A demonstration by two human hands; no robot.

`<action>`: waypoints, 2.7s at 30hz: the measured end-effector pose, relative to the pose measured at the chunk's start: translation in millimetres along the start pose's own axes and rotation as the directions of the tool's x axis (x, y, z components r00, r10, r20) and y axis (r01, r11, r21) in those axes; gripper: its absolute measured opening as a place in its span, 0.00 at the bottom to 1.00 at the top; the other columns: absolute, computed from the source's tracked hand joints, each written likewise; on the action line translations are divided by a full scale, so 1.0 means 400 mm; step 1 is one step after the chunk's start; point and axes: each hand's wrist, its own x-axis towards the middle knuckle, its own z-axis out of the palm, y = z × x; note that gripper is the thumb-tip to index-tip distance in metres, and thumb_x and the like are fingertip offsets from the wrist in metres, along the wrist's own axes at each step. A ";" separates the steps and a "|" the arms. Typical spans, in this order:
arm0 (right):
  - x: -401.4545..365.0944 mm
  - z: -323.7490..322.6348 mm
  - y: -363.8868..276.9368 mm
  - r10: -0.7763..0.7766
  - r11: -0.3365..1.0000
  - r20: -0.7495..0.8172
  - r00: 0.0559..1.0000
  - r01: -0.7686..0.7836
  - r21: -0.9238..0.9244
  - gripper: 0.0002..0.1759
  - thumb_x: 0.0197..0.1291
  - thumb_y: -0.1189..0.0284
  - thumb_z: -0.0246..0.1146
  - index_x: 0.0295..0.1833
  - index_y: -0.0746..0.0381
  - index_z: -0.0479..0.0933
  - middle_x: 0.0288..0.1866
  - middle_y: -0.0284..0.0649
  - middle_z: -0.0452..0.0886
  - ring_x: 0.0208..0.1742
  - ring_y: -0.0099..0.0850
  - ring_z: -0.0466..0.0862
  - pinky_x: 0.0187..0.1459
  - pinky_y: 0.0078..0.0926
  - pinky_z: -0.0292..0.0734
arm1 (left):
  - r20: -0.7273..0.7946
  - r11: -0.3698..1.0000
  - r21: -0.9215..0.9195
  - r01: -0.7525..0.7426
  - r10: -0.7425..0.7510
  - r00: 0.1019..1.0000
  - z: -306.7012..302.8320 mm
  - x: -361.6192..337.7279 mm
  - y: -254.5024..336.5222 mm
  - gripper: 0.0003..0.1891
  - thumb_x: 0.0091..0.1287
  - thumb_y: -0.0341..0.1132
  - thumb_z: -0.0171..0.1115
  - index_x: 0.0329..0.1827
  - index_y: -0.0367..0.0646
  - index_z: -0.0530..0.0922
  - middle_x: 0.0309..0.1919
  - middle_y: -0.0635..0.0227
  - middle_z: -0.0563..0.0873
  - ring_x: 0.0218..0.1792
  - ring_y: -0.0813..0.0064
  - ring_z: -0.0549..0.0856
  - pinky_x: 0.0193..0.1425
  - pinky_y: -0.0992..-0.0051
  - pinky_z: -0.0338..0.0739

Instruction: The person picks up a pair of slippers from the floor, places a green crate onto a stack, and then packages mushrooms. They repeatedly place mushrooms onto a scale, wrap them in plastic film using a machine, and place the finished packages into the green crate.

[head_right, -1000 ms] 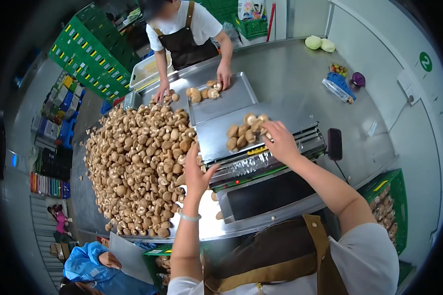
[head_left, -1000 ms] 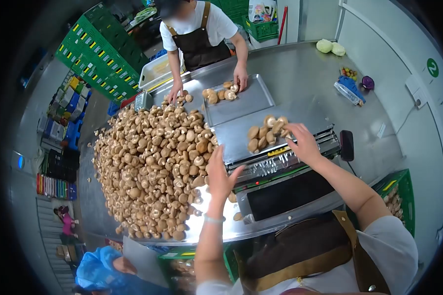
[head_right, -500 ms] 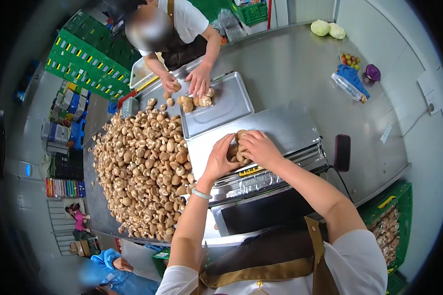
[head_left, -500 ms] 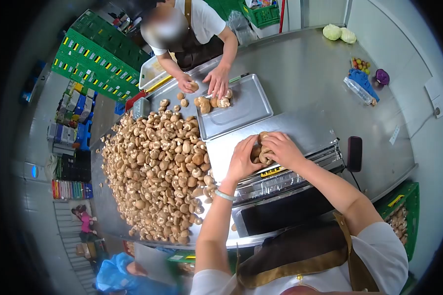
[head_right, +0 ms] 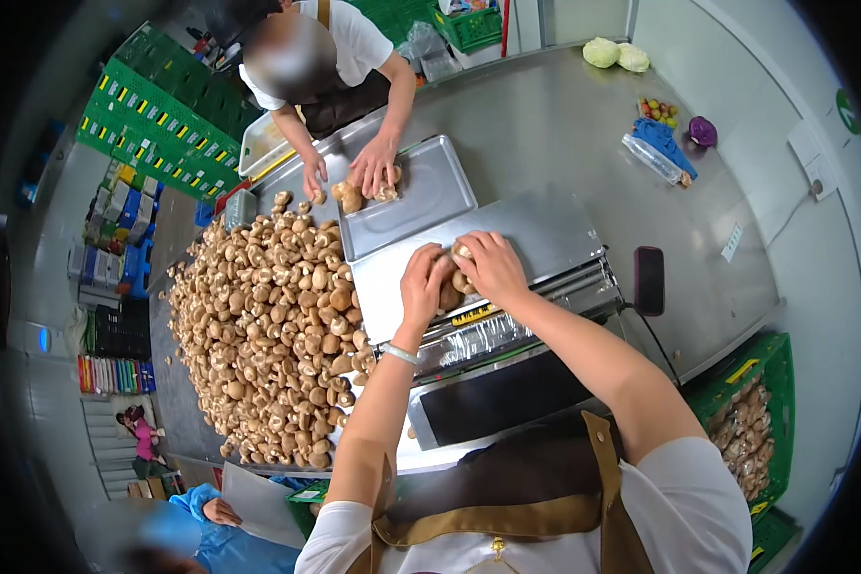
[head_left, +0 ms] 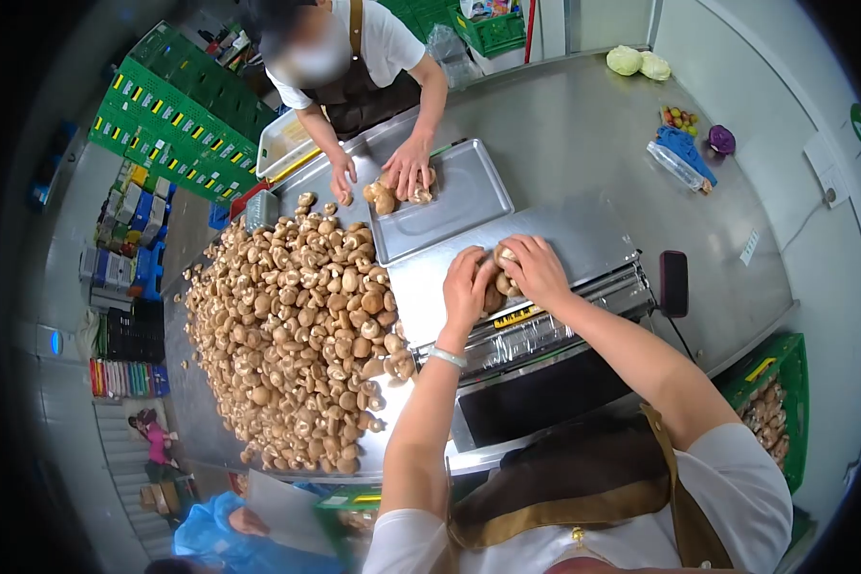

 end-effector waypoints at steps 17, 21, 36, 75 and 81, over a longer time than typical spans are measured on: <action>-0.310 -0.278 0.040 0.329 0.836 -0.010 0.944 -0.296 -0.461 0.15 0.55 0.60 0.72 0.34 0.62 0.83 0.39 0.41 0.80 0.47 0.40 0.79 0.52 0.39 0.70 | -0.237 0.767 0.575 0.285 -0.177 0.955 -0.186 -0.435 0.053 0.16 0.53 0.42 0.78 0.29 0.37 0.84 0.29 0.57 0.81 0.37 0.54 0.78 0.45 0.58 0.72; -0.291 -0.208 0.106 0.313 0.931 0.122 0.942 -0.279 -0.235 0.16 0.57 0.60 0.70 0.32 0.65 0.81 0.31 0.42 0.81 0.40 0.44 0.81 0.44 0.41 0.73 | -0.208 0.783 0.469 0.409 -0.353 0.912 -0.113 -0.385 0.056 0.10 0.64 0.39 0.69 0.32 0.40 0.84 0.30 0.57 0.85 0.38 0.53 0.80 0.44 0.59 0.72; 0.138 -0.101 0.118 0.301 0.654 0.029 0.953 -0.229 0.721 0.08 0.75 0.71 0.53 0.44 0.64 0.73 0.48 0.48 0.85 0.53 0.44 0.84 0.52 0.42 0.76 | -0.165 0.811 -0.530 0.246 -0.383 0.909 -0.136 0.056 -0.080 0.10 0.78 0.38 0.54 0.40 0.41 0.73 0.48 0.53 0.87 0.57 0.54 0.83 0.60 0.63 0.74; -0.535 -0.224 0.015 0.545 0.769 0.450 0.707 -0.636 0.069 0.17 0.71 0.61 0.58 0.44 0.67 0.77 0.33 0.52 0.84 0.37 0.47 0.85 0.41 0.40 0.77 | -0.153 0.848 0.058 0.527 -0.514 0.844 -0.011 -0.634 0.160 0.12 0.70 0.36 0.66 0.42 0.36 0.77 0.29 0.54 0.86 0.29 0.58 0.85 0.36 0.63 0.77; -0.601 -0.216 0.003 0.603 0.637 0.132 0.787 -0.575 0.514 0.08 0.68 0.75 0.62 0.50 0.64 0.72 0.30 0.35 0.81 0.32 0.21 0.79 0.35 0.22 0.72 | -0.263 0.865 -0.131 0.484 -0.501 0.825 0.000 -0.702 0.136 0.09 0.72 0.28 0.62 0.41 0.39 0.68 0.25 0.68 0.73 0.24 0.78 0.73 0.30 0.75 0.70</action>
